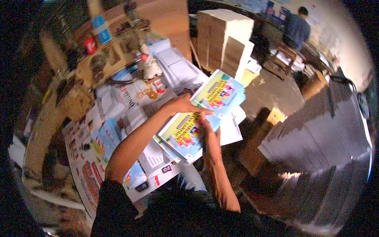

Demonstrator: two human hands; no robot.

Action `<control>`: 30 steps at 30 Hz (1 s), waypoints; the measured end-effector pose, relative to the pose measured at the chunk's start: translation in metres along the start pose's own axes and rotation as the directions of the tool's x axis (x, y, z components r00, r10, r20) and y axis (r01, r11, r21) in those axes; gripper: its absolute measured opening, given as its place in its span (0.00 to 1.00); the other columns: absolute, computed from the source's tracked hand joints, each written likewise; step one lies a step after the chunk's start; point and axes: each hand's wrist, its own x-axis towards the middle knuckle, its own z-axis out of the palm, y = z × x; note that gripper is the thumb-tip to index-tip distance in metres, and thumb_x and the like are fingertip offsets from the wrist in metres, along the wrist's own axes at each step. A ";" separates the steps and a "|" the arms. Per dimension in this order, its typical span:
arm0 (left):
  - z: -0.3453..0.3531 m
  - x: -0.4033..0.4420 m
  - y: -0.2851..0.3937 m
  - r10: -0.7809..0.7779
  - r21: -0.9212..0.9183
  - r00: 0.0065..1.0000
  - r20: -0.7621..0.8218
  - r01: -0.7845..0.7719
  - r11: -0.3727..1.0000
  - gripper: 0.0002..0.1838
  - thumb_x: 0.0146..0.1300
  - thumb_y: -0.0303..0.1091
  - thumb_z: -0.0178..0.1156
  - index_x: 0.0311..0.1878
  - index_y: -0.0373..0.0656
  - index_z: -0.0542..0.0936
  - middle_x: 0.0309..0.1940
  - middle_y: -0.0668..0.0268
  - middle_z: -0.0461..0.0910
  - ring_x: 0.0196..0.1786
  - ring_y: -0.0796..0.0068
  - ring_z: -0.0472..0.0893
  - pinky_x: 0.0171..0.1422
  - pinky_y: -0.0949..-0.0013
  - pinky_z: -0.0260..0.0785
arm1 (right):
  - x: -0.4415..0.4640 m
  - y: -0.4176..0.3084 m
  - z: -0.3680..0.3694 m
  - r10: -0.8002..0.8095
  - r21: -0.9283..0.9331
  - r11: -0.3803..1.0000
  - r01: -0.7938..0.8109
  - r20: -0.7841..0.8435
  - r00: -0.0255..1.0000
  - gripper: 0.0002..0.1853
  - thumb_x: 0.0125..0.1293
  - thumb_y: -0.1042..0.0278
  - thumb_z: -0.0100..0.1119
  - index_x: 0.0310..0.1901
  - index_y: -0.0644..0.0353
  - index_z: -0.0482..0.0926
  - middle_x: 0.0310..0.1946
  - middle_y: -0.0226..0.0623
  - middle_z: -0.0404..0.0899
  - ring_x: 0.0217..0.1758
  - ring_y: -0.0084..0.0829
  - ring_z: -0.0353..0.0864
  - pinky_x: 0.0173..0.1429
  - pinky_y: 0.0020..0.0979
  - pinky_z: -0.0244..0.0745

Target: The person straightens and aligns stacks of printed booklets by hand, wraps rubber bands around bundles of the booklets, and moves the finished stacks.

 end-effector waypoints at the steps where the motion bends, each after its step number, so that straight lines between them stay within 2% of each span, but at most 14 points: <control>1: -0.001 -0.009 0.003 -0.019 -0.001 0.998 -0.057 0.019 1.000 0.73 0.24 0.78 0.74 0.64 0.22 0.68 0.61 0.40 0.75 0.61 0.52 0.79 0.65 0.59 0.72 | 0.002 -0.002 -0.008 -0.037 -0.099 0.994 0.042 0.047 0.998 0.34 0.66 0.51 0.65 0.66 0.64 0.67 0.56 0.39 0.75 0.57 0.34 0.75 0.65 0.34 0.68; 3: 0.000 -0.030 0.007 -0.052 -0.016 0.981 -0.186 0.050 0.999 0.78 0.20 0.82 0.72 0.62 0.15 0.65 0.60 0.33 0.73 0.62 0.48 0.78 0.66 0.58 0.71 | -0.006 0.001 -0.012 -0.107 0.088 0.991 0.102 0.052 0.993 0.34 0.65 0.53 0.64 0.66 0.65 0.67 0.60 0.41 0.72 0.62 0.36 0.72 0.67 0.36 0.66; 5: 0.001 -0.052 0.000 -0.046 -0.045 0.951 -0.306 0.034 0.998 0.76 0.19 0.81 0.73 0.60 0.18 0.66 0.57 0.36 0.75 0.61 0.49 0.78 0.65 0.58 0.71 | -0.020 0.004 -0.027 -0.211 -0.143 0.966 0.217 0.052 0.976 0.36 0.63 0.55 0.66 0.67 0.67 0.66 0.63 0.44 0.70 0.66 0.36 0.69 0.70 0.38 0.63; 6: -0.004 -0.080 0.009 -0.061 -0.179 0.939 -0.339 -0.001 0.984 0.77 0.19 0.77 0.76 0.63 0.16 0.64 0.61 0.37 0.74 0.64 0.52 0.77 0.67 0.63 0.69 | -0.038 -0.016 -0.018 -0.262 -0.462 0.847 0.262 0.065 0.963 0.38 0.61 0.56 0.68 0.68 0.68 0.64 0.64 0.46 0.69 0.66 0.36 0.70 0.71 0.38 0.63; 7: 0.006 -0.078 -0.009 0.026 -0.353 0.930 -0.366 -0.165 0.921 0.71 0.20 0.72 0.79 0.61 0.21 0.68 0.58 0.41 0.76 0.61 0.55 0.78 0.66 0.65 0.70 | -0.033 -0.017 -0.028 -0.182 -0.504 0.841 0.198 0.082 0.980 0.40 0.59 0.59 0.71 0.68 0.68 0.64 0.63 0.47 0.70 0.64 0.38 0.73 0.68 0.37 0.68; 11: 0.037 -0.174 -0.018 0.096 -0.414 0.711 -0.697 -0.508 0.755 0.56 0.29 0.54 0.86 0.59 0.29 0.71 0.48 0.52 0.78 0.54 0.63 0.78 0.62 0.65 0.71 | -0.057 0.004 -0.051 -0.081 -0.393 0.903 0.172 0.237 0.968 0.40 0.57 0.64 0.70 0.68 0.68 0.63 0.62 0.46 0.71 0.62 0.38 0.75 0.66 0.37 0.72; 13: 0.052 -0.222 -0.027 0.120 -0.220 0.615 -0.779 -0.449 0.866 0.56 0.32 0.48 0.86 0.62 0.30 0.67 0.52 0.53 0.76 0.54 0.63 0.78 0.62 0.63 0.70 | -0.077 0.018 -0.041 -0.066 -0.417 0.884 0.211 0.335 0.940 0.41 0.56 0.66 0.71 0.69 0.68 0.62 0.63 0.46 0.71 0.63 0.36 0.75 0.69 0.41 0.71; 16: 0.075 -0.299 -0.042 -0.123 -0.361 0.493 -0.862 -0.425 0.830 0.57 0.32 0.46 0.87 0.64 0.31 0.66 0.56 0.53 0.76 0.58 0.62 0.77 0.65 0.62 0.70 | -0.120 0.043 -0.008 -0.076 -0.343 0.904 0.257 0.461 0.884 0.42 0.54 0.67 0.73 0.69 0.67 0.61 0.64 0.47 0.71 0.63 0.35 0.75 0.69 0.44 0.70; 18: 0.087 -0.349 -0.060 -0.190 -0.392 0.441 -0.877 -0.431 0.812 0.57 0.34 0.43 0.87 0.66 0.31 0.64 0.59 0.52 0.75 0.61 0.63 0.77 0.65 0.62 0.72 | -0.157 0.017 0.076 0.236 -0.375 0.926 0.047 0.669 0.705 0.52 0.45 0.58 0.81 0.70 0.63 0.61 0.63 0.48 0.72 0.65 0.36 0.75 0.70 0.46 0.70; 20: 0.116 -0.391 -0.115 -0.141 -0.248 0.291 -0.946 -0.374 0.894 0.56 0.35 0.38 0.87 0.67 0.32 0.63 0.59 0.53 0.74 0.61 0.64 0.76 0.62 0.62 0.75 | -0.169 0.024 0.130 0.247 -0.376 0.894 0.246 0.868 0.431 0.50 0.46 0.60 0.82 0.68 0.66 0.63 0.56 0.50 0.77 0.56 0.38 0.81 0.64 0.41 0.76; 21: 0.138 -0.412 -0.154 -0.100 -0.148 0.168 -0.981 -0.306 0.941 0.56 0.36 0.35 0.87 0.67 0.32 0.62 0.59 0.54 0.73 0.60 0.64 0.76 0.59 0.62 0.77 | -0.169 0.039 0.149 0.160 -0.272 0.810 0.519 0.955 0.252 0.43 0.52 0.66 0.78 0.66 0.70 0.64 0.50 0.51 0.83 0.47 0.39 0.87 0.58 0.36 0.81; 23: 0.153 -0.457 -0.185 -0.149 -0.131 -0.084 -0.985 -0.186 0.974 0.55 0.37 0.37 0.87 0.66 0.33 0.63 0.58 0.57 0.72 0.58 0.64 0.76 0.58 0.61 0.77 | -0.176 0.079 0.184 0.021 -0.099 0.886 0.453 0.984 0.174 0.55 0.42 0.53 0.82 0.69 0.69 0.62 0.60 0.54 0.74 0.66 0.45 0.72 0.71 0.45 0.65; 27: 0.140 -0.508 -0.203 -0.436 -0.394 -0.156 -0.886 -0.241 0.887 0.50 0.37 0.41 0.86 0.62 0.32 0.68 0.52 0.55 0.76 0.54 0.62 0.78 0.54 0.59 0.78 | -0.195 0.125 0.235 -0.028 0.007 0.969 0.248 0.997 0.078 0.62 0.41 0.45 0.81 0.73 0.70 0.57 0.70 0.61 0.62 0.73 0.56 0.63 0.77 0.47 0.54; 30: 0.142 -0.513 -0.198 -0.552 -0.520 -0.056 -0.832 -0.267 0.811 0.49 0.38 0.40 0.86 0.62 0.31 0.69 0.52 0.53 0.78 0.55 0.61 0.78 0.55 0.58 0.77 | -0.200 0.152 0.245 -0.008 0.034 0.890 0.455 0.998 -0.060 0.68 0.39 0.54 0.83 0.77 0.67 0.46 0.75 0.54 0.54 0.79 0.43 0.55 0.78 0.41 0.53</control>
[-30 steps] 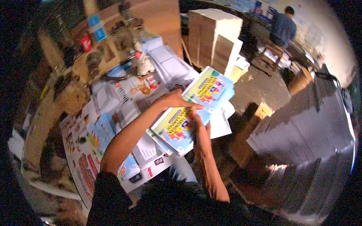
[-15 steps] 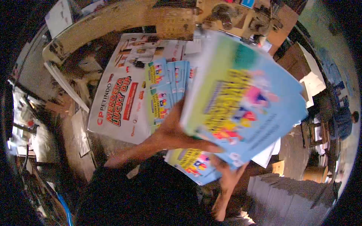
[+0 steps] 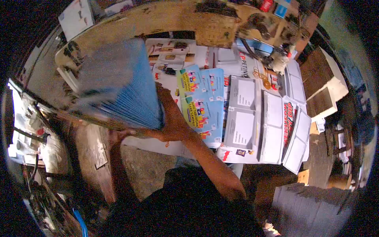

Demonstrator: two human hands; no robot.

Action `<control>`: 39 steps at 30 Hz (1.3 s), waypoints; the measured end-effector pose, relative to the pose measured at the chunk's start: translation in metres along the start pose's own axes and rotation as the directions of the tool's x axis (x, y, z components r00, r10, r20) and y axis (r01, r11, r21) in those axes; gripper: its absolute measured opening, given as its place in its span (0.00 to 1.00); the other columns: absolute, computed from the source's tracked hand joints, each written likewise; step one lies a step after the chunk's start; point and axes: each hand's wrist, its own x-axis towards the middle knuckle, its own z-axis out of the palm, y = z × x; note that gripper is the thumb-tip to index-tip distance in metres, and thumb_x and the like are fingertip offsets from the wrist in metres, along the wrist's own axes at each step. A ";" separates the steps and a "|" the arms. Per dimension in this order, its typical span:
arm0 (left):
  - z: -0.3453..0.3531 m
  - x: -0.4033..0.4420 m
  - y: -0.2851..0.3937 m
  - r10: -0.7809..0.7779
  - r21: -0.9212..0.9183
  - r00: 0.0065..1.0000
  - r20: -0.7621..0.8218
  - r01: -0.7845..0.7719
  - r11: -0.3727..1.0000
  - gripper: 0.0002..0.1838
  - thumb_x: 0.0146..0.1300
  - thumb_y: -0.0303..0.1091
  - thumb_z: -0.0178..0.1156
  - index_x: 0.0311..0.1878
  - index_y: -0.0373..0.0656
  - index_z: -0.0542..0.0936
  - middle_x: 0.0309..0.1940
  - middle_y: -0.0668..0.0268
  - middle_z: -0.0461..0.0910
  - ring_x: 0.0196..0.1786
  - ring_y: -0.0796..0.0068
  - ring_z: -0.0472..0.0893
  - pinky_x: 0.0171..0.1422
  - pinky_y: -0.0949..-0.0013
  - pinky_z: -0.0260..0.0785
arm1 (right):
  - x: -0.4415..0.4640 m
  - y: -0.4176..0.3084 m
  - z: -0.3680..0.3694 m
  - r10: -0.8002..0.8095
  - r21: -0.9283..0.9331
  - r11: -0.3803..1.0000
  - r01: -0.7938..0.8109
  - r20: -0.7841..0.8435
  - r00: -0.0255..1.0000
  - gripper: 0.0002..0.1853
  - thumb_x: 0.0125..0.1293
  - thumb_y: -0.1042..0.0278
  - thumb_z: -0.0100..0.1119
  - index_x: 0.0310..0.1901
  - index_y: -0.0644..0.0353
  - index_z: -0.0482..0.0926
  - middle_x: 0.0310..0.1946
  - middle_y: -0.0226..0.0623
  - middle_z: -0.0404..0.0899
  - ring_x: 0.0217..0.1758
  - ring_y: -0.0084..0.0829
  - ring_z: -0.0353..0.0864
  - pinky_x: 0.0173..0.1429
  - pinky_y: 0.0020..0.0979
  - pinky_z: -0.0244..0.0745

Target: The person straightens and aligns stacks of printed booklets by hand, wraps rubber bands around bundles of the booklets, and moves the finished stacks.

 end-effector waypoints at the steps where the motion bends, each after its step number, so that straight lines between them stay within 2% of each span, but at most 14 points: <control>1: 0.000 -0.004 -0.003 -0.034 0.005 0.999 0.018 0.034 0.999 0.49 0.38 0.40 0.86 0.63 0.31 0.69 0.53 0.52 0.78 0.56 0.60 0.78 0.56 0.57 0.76 | -0.005 0.009 0.009 -0.007 0.004 1.000 0.007 0.016 1.000 0.68 0.39 0.54 0.83 0.77 0.67 0.46 0.75 0.54 0.54 0.79 0.43 0.55 0.78 0.41 0.53; 3: -0.007 -0.003 -0.014 -0.086 0.013 0.995 0.050 0.086 0.996 0.49 0.39 0.40 0.85 0.63 0.30 0.69 0.54 0.51 0.79 0.57 0.59 0.79 0.57 0.57 0.76 | -0.021 0.043 0.028 0.003 0.336 0.942 -0.006 0.007 1.000 0.71 0.39 0.53 0.83 0.78 0.67 0.41 0.78 0.55 0.45 0.82 0.43 0.43 0.81 0.41 0.43; 5: -0.023 0.005 -0.045 -0.031 0.225 0.985 0.169 -0.008 0.974 0.47 0.43 0.43 0.83 0.64 0.32 0.71 0.56 0.52 0.79 0.58 0.60 0.78 0.60 0.55 0.73 | -0.031 0.057 0.024 0.016 0.283 0.959 -0.027 0.041 0.999 0.75 0.36 0.48 0.84 0.78 0.67 0.38 0.80 0.54 0.37 0.83 0.42 0.33 0.83 0.42 0.34; 8: -0.023 -0.002 -0.058 -0.043 0.325 0.960 0.278 -0.052 0.944 0.42 0.49 0.49 0.79 0.63 0.36 0.73 0.58 0.54 0.78 0.60 0.60 0.77 0.65 0.54 0.69 | -0.030 0.057 0.004 0.046 -0.289 0.957 0.018 0.216 0.975 0.78 0.33 0.41 0.84 0.78 0.65 0.38 0.80 0.54 0.36 0.83 0.45 0.33 0.83 0.45 0.30; 12: -0.034 -0.018 -0.065 -0.075 0.189 0.983 0.169 0.043 0.981 0.42 0.49 0.50 0.79 0.63 0.37 0.74 0.58 0.55 0.79 0.60 0.60 0.77 0.65 0.55 0.69 | -0.023 0.051 -0.009 0.388 -0.384 0.881 -0.275 0.257 0.885 0.91 0.21 0.34 0.84 0.76 0.64 0.23 0.79 0.58 0.25 0.82 0.60 0.30 0.83 0.49 0.31; 14: -0.042 -0.026 -0.068 -0.085 0.129 0.992 0.092 0.073 0.989 0.42 0.49 0.51 0.79 0.63 0.37 0.74 0.58 0.55 0.79 0.60 0.59 0.78 0.65 0.55 0.69 | -0.042 0.096 -0.014 0.033 -0.487 0.870 0.079 0.217 0.976 0.72 0.33 0.38 0.83 0.76 0.65 0.49 0.74 0.52 0.57 0.78 0.49 0.53 0.81 0.42 0.45; 19: -0.043 -0.042 -0.073 -0.115 0.041 0.993 -0.005 0.115 0.993 0.42 0.49 0.53 0.78 0.63 0.38 0.75 0.58 0.55 0.80 0.60 0.58 0.78 0.65 0.56 0.70 | -0.017 0.045 -0.004 0.391 -0.086 0.920 -0.381 0.191 0.900 0.78 0.21 0.44 0.85 0.75 0.68 0.47 0.73 0.57 0.55 0.78 0.56 0.53 0.82 0.48 0.44; 26: -0.024 -0.066 -0.077 -0.261 -0.147 0.965 0.010 0.260 0.954 0.42 0.49 0.55 0.77 0.63 0.40 0.76 0.58 0.56 0.80 0.59 0.57 0.79 0.65 0.57 0.70 | 0.014 -0.014 0.005 0.078 -0.237 0.971 -0.023 0.224 0.971 0.60 0.34 0.52 0.81 0.69 0.64 0.58 0.62 0.58 0.69 0.66 0.59 0.68 0.73 0.52 0.60; 29: -0.023 -0.069 -0.051 -0.418 -0.185 0.882 0.218 0.458 0.870 0.42 0.49 0.56 0.77 0.62 0.41 0.76 0.58 0.56 0.81 0.59 0.56 0.79 0.65 0.57 0.71 | 0.047 -0.053 0.008 -0.065 -0.468 0.868 0.166 0.225 0.972 0.49 0.33 0.57 0.80 0.61 0.60 0.66 0.51 0.51 0.76 0.54 0.52 0.77 0.58 0.47 0.71; 31: -0.027 -0.076 -0.001 -0.459 -0.097 0.788 0.411 0.538 0.837 0.42 0.48 0.57 0.77 0.62 0.41 0.77 0.58 0.57 0.81 0.59 0.56 0.80 0.65 0.57 0.71 | 0.060 -0.046 0.011 -0.107 -0.501 0.839 0.212 0.230 0.967 0.50 0.31 0.57 0.79 0.61 0.61 0.66 0.52 0.52 0.75 0.54 0.54 0.75 0.59 0.47 0.70; 32: -0.030 -0.078 0.030 -0.435 -0.021 0.763 0.479 0.505 0.863 0.42 0.48 0.57 0.77 0.62 0.41 0.77 0.58 0.57 0.81 0.59 0.56 0.80 0.65 0.58 0.71 | 0.067 -0.044 0.013 -0.031 -0.516 0.837 0.183 0.289 0.957 0.50 0.31 0.57 0.79 0.61 0.61 0.66 0.53 0.53 0.75 0.55 0.55 0.74 0.61 0.47 0.69; 35: -0.025 -0.048 0.128 -0.110 0.237 0.768 0.631 -0.055 0.970 0.42 0.44 0.52 0.81 0.61 0.43 0.78 0.55 0.54 0.82 0.59 0.56 0.80 0.66 0.57 0.71 | 0.076 -0.025 0.024 0.132 -0.551 0.823 0.142 0.427 0.895 0.53 0.32 0.54 0.79 0.62 0.66 0.63 0.56 0.56 0.72 0.61 0.56 0.71 0.69 0.45 0.63; 37: -0.023 -0.034 0.123 0.140 0.466 0.829 0.541 -0.435 0.771 0.56 0.36 0.55 0.83 0.69 0.39 0.69 0.65 0.47 0.71 0.70 0.50 0.68 0.74 0.49 0.59 | 0.064 0.022 0.039 0.095 -0.639 0.703 0.312 0.519 0.849 0.56 0.33 0.49 0.78 0.63 0.71 0.61 0.58 0.59 0.69 0.65 0.56 0.68 0.74 0.47 0.58; 39: -0.019 -0.011 0.111 0.193 0.719 0.863 0.468 -0.498 0.485 0.69 0.31 0.58 0.83 0.75 0.38 0.57 0.74 0.42 0.56 0.79 0.46 0.53 0.79 0.43 0.46 | 0.060 0.029 0.044 0.067 -0.700 0.563 0.439 0.568 0.820 0.59 0.34 0.46 0.77 0.64 0.75 0.58 0.60 0.61 0.65 0.69 0.55 0.64 0.78 0.49 0.52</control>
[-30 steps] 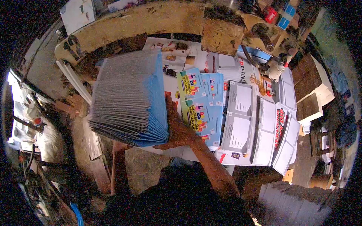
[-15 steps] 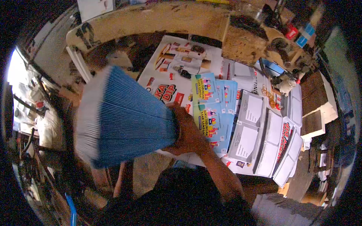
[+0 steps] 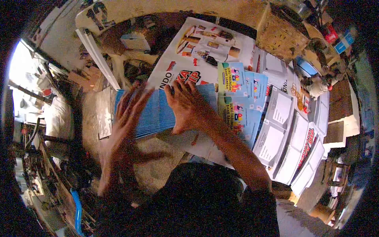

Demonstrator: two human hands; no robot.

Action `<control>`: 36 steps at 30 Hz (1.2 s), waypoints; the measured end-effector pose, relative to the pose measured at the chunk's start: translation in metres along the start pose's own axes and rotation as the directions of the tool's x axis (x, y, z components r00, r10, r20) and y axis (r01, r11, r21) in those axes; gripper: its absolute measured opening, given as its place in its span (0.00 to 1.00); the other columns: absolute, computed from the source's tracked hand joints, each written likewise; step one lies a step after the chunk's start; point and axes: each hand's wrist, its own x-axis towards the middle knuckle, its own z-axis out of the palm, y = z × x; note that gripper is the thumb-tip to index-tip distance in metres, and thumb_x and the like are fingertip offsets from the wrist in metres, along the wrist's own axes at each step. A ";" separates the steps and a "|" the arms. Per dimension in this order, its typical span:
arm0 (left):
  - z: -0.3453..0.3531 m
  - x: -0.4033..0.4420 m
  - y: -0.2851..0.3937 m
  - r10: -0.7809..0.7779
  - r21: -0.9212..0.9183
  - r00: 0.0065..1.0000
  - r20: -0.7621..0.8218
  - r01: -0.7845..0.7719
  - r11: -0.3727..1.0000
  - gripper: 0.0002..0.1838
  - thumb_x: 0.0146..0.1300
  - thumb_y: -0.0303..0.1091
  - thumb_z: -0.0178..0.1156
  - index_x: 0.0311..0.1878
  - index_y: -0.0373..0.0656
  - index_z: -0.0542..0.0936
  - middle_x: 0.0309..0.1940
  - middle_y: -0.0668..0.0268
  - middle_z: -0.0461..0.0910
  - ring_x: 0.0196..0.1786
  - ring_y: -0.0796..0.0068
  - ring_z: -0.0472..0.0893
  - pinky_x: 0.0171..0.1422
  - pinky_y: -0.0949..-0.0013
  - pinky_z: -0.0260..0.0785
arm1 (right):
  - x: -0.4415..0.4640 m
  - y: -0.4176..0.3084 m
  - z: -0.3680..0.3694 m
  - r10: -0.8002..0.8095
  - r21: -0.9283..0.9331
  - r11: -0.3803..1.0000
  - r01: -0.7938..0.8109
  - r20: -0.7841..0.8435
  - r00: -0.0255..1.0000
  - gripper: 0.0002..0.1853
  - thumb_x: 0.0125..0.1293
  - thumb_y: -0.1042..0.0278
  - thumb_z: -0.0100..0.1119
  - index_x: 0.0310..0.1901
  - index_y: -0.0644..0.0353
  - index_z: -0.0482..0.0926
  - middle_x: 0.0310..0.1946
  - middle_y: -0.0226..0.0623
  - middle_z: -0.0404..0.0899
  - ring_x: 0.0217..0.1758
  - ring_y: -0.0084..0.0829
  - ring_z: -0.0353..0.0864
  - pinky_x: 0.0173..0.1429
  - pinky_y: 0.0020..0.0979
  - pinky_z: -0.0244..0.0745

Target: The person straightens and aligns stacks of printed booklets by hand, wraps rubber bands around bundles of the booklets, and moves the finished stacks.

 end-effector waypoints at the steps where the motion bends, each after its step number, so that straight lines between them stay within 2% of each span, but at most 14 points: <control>1: 0.014 0.008 -0.012 -0.065 0.158 0.997 0.036 0.058 0.986 0.75 0.30 0.58 0.83 0.78 0.38 0.50 0.78 0.41 0.46 0.81 0.45 0.44 0.81 0.40 0.39 | 0.001 -0.001 -0.001 0.028 0.017 0.999 -0.029 0.049 0.998 0.61 0.33 0.45 0.77 0.65 0.75 0.57 0.61 0.60 0.64 0.70 0.55 0.62 0.78 0.51 0.51; 4: 0.037 0.006 -0.051 -0.077 0.193 0.970 0.231 0.032 0.981 0.81 0.28 0.60 0.83 0.80 0.37 0.40 0.80 0.43 0.32 0.82 0.45 0.32 0.82 0.39 0.28 | 0.008 -0.004 -0.014 0.079 0.053 0.995 -0.088 0.145 0.986 0.62 0.33 0.46 0.78 0.67 0.74 0.56 0.64 0.58 0.61 0.72 0.55 0.59 0.79 0.52 0.48; 6: 0.048 0.006 -0.058 0.032 0.471 0.999 -0.013 -0.022 0.882 0.77 0.29 0.53 0.83 0.79 0.35 0.44 0.77 0.41 0.47 0.81 0.43 0.44 0.82 0.39 0.30 | 0.003 -0.007 -0.015 0.101 0.073 0.990 -0.119 0.214 0.972 0.63 0.33 0.47 0.78 0.68 0.73 0.55 0.65 0.58 0.61 0.73 0.55 0.58 0.80 0.52 0.47; 8: 0.032 0.015 -0.070 -0.206 0.297 0.954 0.219 0.136 0.945 0.68 0.30 0.45 0.81 0.75 0.32 0.52 0.67 0.44 0.61 0.74 0.44 0.59 0.82 0.41 0.35 | 0.000 -0.007 -0.010 0.090 0.133 0.985 -0.112 0.155 0.984 0.62 0.33 0.49 0.79 0.68 0.72 0.56 0.66 0.57 0.60 0.74 0.56 0.57 0.80 0.52 0.46; 9: 0.035 0.012 -0.076 -0.104 0.255 0.985 0.139 0.066 0.965 0.58 0.29 0.39 0.79 0.68 0.32 0.61 0.54 0.50 0.67 0.63 0.49 0.68 0.79 0.46 0.47 | -0.005 -0.009 -0.010 0.133 0.133 0.980 -0.149 0.127 0.983 0.62 0.32 0.50 0.79 0.69 0.68 0.56 0.66 0.57 0.59 0.74 0.55 0.56 0.80 0.52 0.46; 13: 0.035 0.012 -0.079 -0.114 0.211 0.986 0.121 0.087 0.974 0.50 0.30 0.38 0.79 0.61 0.34 0.67 0.51 0.53 0.69 0.58 0.51 0.70 0.69 0.51 0.58 | -0.035 -0.002 -0.025 0.117 -0.052 0.991 -0.121 -0.083 0.990 0.61 0.31 0.52 0.79 0.70 0.63 0.59 0.63 0.55 0.63 0.72 0.52 0.60 0.79 0.52 0.48; 18: 0.032 0.020 -0.083 -0.034 0.127 0.996 0.082 0.024 0.992 0.44 0.31 0.37 0.78 0.57 0.37 0.70 0.46 0.57 0.70 0.54 0.54 0.71 0.60 0.53 0.62 | -0.033 0.018 -0.026 0.153 0.140 0.978 -0.154 0.018 0.988 0.56 0.30 0.58 0.78 0.68 0.61 0.65 0.51 0.47 0.68 0.60 0.48 0.69 0.69 0.47 0.62; 21: 0.010 0.025 -0.063 -0.162 0.157 0.972 0.172 0.135 0.978 0.48 0.32 0.39 0.77 0.61 0.36 0.68 0.51 0.55 0.70 0.58 0.52 0.70 0.65 0.52 0.61 | -0.034 0.013 -0.058 0.143 0.161 0.977 -0.143 0.010 0.990 0.56 0.28 0.61 0.78 0.67 0.61 0.65 0.51 0.46 0.68 0.58 0.48 0.69 0.67 0.46 0.64; 24: 0.016 0.018 -0.061 -0.081 0.166 0.994 0.079 0.067 0.984 0.53 0.32 0.41 0.77 0.66 0.35 0.64 0.57 0.51 0.68 0.63 0.49 0.68 0.72 0.51 0.57 | -0.033 0.017 -0.054 0.135 0.196 0.972 -0.127 -0.026 0.991 0.63 0.19 0.58 0.78 0.68 0.64 0.64 0.56 0.52 0.68 0.59 0.50 0.69 0.66 0.48 0.63; 25: 0.032 0.013 -0.067 -0.079 0.247 0.993 0.088 0.055 0.967 0.60 0.30 0.42 0.77 0.71 0.34 0.59 0.62 0.48 0.64 0.67 0.47 0.64 0.77 0.50 0.52 | -0.032 0.018 -0.048 0.139 0.199 0.971 -0.131 -0.025 0.990 0.63 0.19 0.58 0.78 0.68 0.64 0.64 0.56 0.52 0.68 0.59 0.50 0.69 0.66 0.48 0.63; 27: 0.035 0.014 -0.068 -0.103 0.216 0.987 0.121 0.075 0.974 0.61 0.30 0.42 0.77 0.72 0.33 0.58 0.62 0.47 0.64 0.68 0.46 0.64 0.77 0.49 0.51 | -0.030 0.019 -0.031 0.199 0.077 0.976 -0.206 0.081 0.977 0.59 0.27 0.60 0.78 0.69 0.61 0.61 0.57 0.50 0.67 0.64 0.49 0.66 0.70 0.47 0.60; 32: 0.046 0.014 -0.057 -0.167 0.221 0.966 0.197 0.122 0.968 0.64 0.33 0.40 0.77 0.74 0.31 0.53 0.64 0.44 0.62 0.68 0.40 0.62 0.79 0.46 0.48 | -0.034 0.021 -0.019 0.201 0.057 0.977 -0.205 0.059 0.978 0.61 0.25 0.58 0.78 0.69 0.62 0.61 0.59 0.50 0.66 0.66 0.49 0.64 0.73 0.48 0.56; 34: 0.062 0.008 -0.040 -0.093 0.395 0.995 0.047 0.067 0.916 0.64 0.36 0.40 0.78 0.75 0.30 0.51 0.63 0.43 0.61 0.67 0.37 0.62 0.79 0.43 0.47 | -0.034 0.021 -0.017 0.196 0.042 0.979 -0.198 0.035 0.980 0.61 0.25 0.57 0.78 0.69 0.63 0.61 0.59 0.50 0.66 0.66 0.49 0.64 0.73 0.49 0.56; 36: 0.063 0.011 -0.030 -0.115 0.319 0.993 0.015 0.104 0.942 0.64 0.38 0.41 0.78 0.75 0.29 0.50 0.63 0.42 0.61 0.67 0.37 0.62 0.78 0.42 0.48 | -0.034 0.021 -0.017 0.198 0.061 0.977 -0.202 0.068 0.978 0.60 0.27 0.55 0.79 0.68 0.64 0.63 0.58 0.50 0.65 0.67 0.50 0.64 0.75 0.50 0.55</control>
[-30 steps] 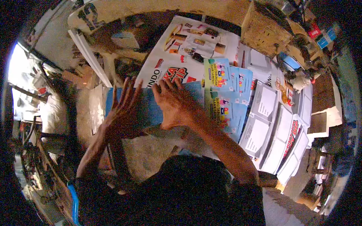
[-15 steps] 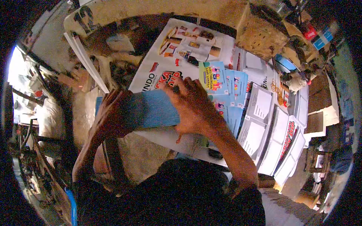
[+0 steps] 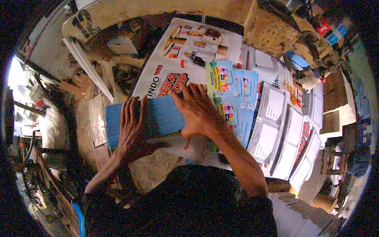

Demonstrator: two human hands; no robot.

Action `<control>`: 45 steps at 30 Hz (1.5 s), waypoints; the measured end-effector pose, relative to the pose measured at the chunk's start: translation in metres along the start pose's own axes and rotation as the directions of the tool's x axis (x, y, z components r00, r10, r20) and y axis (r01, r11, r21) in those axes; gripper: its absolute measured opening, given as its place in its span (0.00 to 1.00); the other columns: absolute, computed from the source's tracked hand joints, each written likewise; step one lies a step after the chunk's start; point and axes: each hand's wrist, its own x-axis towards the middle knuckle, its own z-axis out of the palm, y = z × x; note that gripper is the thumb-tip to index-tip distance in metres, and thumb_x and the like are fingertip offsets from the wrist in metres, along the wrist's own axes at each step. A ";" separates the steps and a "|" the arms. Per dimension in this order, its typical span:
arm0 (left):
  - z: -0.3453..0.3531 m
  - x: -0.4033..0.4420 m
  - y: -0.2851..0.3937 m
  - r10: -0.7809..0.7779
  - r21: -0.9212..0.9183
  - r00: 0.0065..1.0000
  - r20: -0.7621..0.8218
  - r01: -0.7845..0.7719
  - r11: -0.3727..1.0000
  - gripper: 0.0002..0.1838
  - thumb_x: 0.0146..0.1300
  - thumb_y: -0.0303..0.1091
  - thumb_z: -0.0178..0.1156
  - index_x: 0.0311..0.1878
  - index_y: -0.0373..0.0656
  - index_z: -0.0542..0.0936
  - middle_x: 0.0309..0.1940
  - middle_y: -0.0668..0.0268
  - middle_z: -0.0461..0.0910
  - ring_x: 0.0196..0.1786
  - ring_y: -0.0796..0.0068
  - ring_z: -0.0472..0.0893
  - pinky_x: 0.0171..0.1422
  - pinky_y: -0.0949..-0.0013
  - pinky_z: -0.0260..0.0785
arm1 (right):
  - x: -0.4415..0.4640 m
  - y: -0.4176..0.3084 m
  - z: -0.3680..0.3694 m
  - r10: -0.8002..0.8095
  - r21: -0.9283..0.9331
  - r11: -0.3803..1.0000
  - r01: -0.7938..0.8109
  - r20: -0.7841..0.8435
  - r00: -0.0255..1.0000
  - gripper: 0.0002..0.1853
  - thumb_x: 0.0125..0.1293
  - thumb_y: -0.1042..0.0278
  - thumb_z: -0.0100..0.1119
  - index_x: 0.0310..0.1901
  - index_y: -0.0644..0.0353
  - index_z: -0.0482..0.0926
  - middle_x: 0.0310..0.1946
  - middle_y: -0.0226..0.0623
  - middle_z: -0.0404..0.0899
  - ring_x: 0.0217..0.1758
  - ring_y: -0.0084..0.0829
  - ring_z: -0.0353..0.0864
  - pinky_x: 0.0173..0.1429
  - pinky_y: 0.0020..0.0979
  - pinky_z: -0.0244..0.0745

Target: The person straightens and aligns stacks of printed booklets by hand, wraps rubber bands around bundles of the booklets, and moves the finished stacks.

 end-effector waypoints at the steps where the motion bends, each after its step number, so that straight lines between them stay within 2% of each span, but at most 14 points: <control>1: 0.001 0.003 0.000 -0.026 -0.014 1.000 -0.018 0.026 1.000 0.64 0.38 0.42 0.78 0.75 0.29 0.50 0.62 0.43 0.62 0.65 0.39 0.64 0.76 0.43 0.50 | 0.001 0.000 -0.002 0.000 -0.006 1.000 -0.001 -0.008 1.000 0.60 0.27 0.55 0.79 0.68 0.64 0.63 0.58 0.50 0.65 0.67 0.50 0.64 0.75 0.50 0.55; 4: 0.000 0.013 0.000 -0.083 -0.079 0.996 -0.015 0.082 0.993 0.61 0.36 0.45 0.79 0.71 0.30 0.57 0.56 0.47 0.67 0.61 0.46 0.67 0.70 0.46 0.58 | -0.004 -0.007 -0.003 -0.015 0.058 0.998 0.015 -0.001 1.000 0.62 0.30 0.50 0.81 0.71 0.63 0.61 0.61 0.53 0.64 0.69 0.51 0.62 0.76 0.52 0.52; 6: 0.003 0.014 -0.003 -0.118 -0.032 0.993 0.017 0.118 0.992 0.55 0.34 0.46 0.80 0.66 0.31 0.64 0.53 0.51 0.69 0.58 0.48 0.69 0.67 0.48 0.60 | -0.016 -0.030 0.011 -0.078 0.236 0.961 0.144 -0.266 0.961 0.66 0.33 0.42 0.80 0.74 0.66 0.57 0.66 0.58 0.60 0.74 0.53 0.58 0.80 0.53 0.45; 10: 0.004 0.016 -0.005 0.067 -0.001 0.982 -0.178 -0.068 0.998 0.49 0.37 0.43 0.77 0.63 0.34 0.67 0.50 0.51 0.71 0.58 0.49 0.71 0.67 0.47 0.60 | -0.008 -0.064 0.023 -0.060 0.048 0.995 0.083 -0.367 0.928 0.68 0.37 0.36 0.77 0.74 0.71 0.53 0.71 0.63 0.55 0.77 0.56 0.52 0.82 0.54 0.39; 12: 0.000 0.016 -0.001 0.067 -0.050 0.977 -0.203 -0.079 0.996 0.48 0.37 0.45 0.79 0.62 0.34 0.67 0.49 0.50 0.72 0.58 0.49 0.72 0.68 0.47 0.60 | -0.004 -0.053 0.006 -0.008 -0.054 0.999 -0.003 -0.202 0.979 0.67 0.40 0.33 0.74 0.73 0.75 0.54 0.72 0.66 0.53 0.79 0.57 0.49 0.82 0.55 0.36; 14: 0.001 0.016 -0.002 0.015 -0.101 0.989 -0.146 -0.030 0.994 0.46 0.38 0.47 0.79 0.58 0.34 0.68 0.48 0.51 0.72 0.56 0.49 0.72 0.65 0.49 0.61 | -0.002 -0.043 0.013 0.011 -0.202 0.979 -0.033 -0.108 0.994 0.58 0.46 0.42 0.71 0.71 0.74 0.56 0.68 0.64 0.59 0.76 0.57 0.55 0.82 0.56 0.39; 17: 0.009 0.017 -0.006 -0.039 -0.095 0.995 -0.091 0.030 0.995 0.44 0.39 0.50 0.79 0.55 0.35 0.69 0.46 0.52 0.73 0.53 0.49 0.72 0.61 0.51 0.64 | 0.006 -0.034 0.029 -0.032 -0.200 0.980 -0.018 -0.248 0.968 0.36 0.46 0.67 0.61 0.60 0.73 0.68 0.50 0.55 0.70 0.60 0.49 0.70 0.70 0.46 0.61; 20: 0.013 0.016 -0.009 -0.014 -0.088 0.992 -0.129 0.003 0.996 0.43 0.38 0.51 0.79 0.53 0.35 0.70 0.44 0.52 0.73 0.51 0.50 0.73 0.58 0.51 0.64 | 0.011 -0.032 0.034 -0.033 -0.207 0.978 -0.030 -0.294 0.955 0.32 0.46 0.69 0.60 0.56 0.72 0.71 0.46 0.52 0.71 0.55 0.45 0.72 0.63 0.42 0.67; 27: 0.017 0.014 -0.010 -0.022 -0.089 0.988 -0.153 0.009 0.996 0.43 0.37 0.50 0.80 0.52 0.35 0.71 0.44 0.53 0.73 0.50 0.50 0.73 0.57 0.51 0.65 | 0.010 -0.029 0.037 -0.041 -0.152 0.988 0.009 -0.212 0.976 0.33 0.44 0.70 0.61 0.57 0.71 0.71 0.44 0.51 0.73 0.54 0.45 0.72 0.62 0.42 0.68; 30: 0.014 0.015 -0.014 -0.018 -0.068 0.994 -0.110 0.011 0.998 0.43 0.35 0.47 0.81 0.52 0.35 0.71 0.43 0.53 0.73 0.50 0.51 0.73 0.57 0.52 0.64 | -0.005 -0.021 0.037 -0.074 -0.095 0.994 0.049 -0.280 0.957 0.37 0.44 0.64 0.67 0.59 0.71 0.71 0.49 0.52 0.72 0.56 0.47 0.72 0.65 0.45 0.67; 34: 0.010 0.016 -0.008 -0.037 -0.079 0.996 -0.080 0.031 0.996 0.43 0.33 0.41 0.81 0.53 0.37 0.70 0.44 0.55 0.72 0.51 0.52 0.72 0.57 0.53 0.64 | -0.031 0.006 0.012 0.065 -0.040 0.996 -0.082 -0.317 0.946 0.49 0.36 0.44 0.79 0.56 0.71 0.72 0.54 0.52 0.68 0.58 0.51 0.71 0.67 0.49 0.66; 36: 0.008 0.015 -0.007 0.005 -0.077 0.990 -0.139 -0.015 0.997 0.42 0.34 0.40 0.81 0.53 0.37 0.70 0.45 0.56 0.72 0.50 0.52 0.72 0.56 0.53 0.64 | -0.025 0.013 0.013 0.067 -0.050 0.995 -0.084 -0.270 0.960 0.49 0.37 0.42 0.78 0.56 0.70 0.72 0.53 0.51 0.68 0.58 0.51 0.71 0.64 0.49 0.68; 41: 0.005 -0.005 -0.022 -0.014 -0.052 0.999 -0.049 0.011 0.999 0.55 0.39 0.43 0.80 0.69 0.32 0.61 0.61 0.45 0.69 0.67 0.45 0.68 0.79 0.47 0.51 | -0.021 0.013 0.009 0.120 -0.019 0.992 -0.124 -0.163 0.979 0.49 0.37 0.36 0.77 0.56 0.67 0.73 0.49 0.47 0.69 0.56 0.47 0.73 0.56 0.50 0.74; 45: -0.005 -0.027 -0.051 -0.095 -0.015 0.995 -0.017 0.095 0.995 0.56 0.40 0.52 0.80 0.68 0.33 0.62 0.60 0.48 0.69 0.66 0.45 0.69 0.79 0.46 0.51 | -0.021 0.014 0.012 0.092 -0.060 0.992 -0.107 -0.214 0.973 0.50 0.35 0.34 0.77 0.55 0.65 0.73 0.47 0.45 0.70 0.55 0.45 0.75 0.52 0.49 0.76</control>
